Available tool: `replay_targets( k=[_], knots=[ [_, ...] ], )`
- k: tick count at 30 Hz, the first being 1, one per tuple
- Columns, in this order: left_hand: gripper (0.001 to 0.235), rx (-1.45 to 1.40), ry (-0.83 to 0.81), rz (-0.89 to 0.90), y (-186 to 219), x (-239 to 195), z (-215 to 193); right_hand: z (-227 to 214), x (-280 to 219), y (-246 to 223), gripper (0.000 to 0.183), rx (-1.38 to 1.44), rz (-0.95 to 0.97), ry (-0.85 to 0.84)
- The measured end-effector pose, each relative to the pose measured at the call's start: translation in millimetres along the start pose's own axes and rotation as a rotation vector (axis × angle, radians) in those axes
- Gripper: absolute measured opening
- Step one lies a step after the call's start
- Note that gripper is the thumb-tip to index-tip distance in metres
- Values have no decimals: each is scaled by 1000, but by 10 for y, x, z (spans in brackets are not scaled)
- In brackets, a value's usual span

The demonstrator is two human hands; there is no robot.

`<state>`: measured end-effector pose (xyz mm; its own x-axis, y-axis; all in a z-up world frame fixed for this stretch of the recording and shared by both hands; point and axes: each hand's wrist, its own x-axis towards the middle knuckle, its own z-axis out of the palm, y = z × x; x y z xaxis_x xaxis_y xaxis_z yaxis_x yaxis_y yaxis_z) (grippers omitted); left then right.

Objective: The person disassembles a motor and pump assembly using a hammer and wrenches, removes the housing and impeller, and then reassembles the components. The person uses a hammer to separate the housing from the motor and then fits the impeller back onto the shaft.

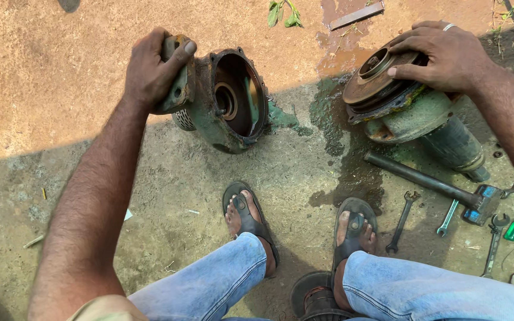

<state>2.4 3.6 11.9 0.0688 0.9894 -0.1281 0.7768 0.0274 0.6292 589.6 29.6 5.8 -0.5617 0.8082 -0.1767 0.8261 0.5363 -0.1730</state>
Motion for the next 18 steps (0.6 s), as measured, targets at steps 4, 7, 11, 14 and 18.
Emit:
replay_targets(
  k=[4,7,11,14,18],
  knots=[
    [58,123,-98,-166,198,-55,19,108,-28,64,68,-87,5,18],
    [85,244,-136,-67,362,-124,45,156,-61,119,66,-156,2,4],
    [86,125,-71,-194,471,-281,0,126,22,126,66,-205,-36,33],
    [84,126,-48,-142,454,-420,124,119,-135,108,67,-87,83,-52],
    [77,62,-4,-147,433,-385,-61,8,-23,48,62,-12,6,22]
  ],
)
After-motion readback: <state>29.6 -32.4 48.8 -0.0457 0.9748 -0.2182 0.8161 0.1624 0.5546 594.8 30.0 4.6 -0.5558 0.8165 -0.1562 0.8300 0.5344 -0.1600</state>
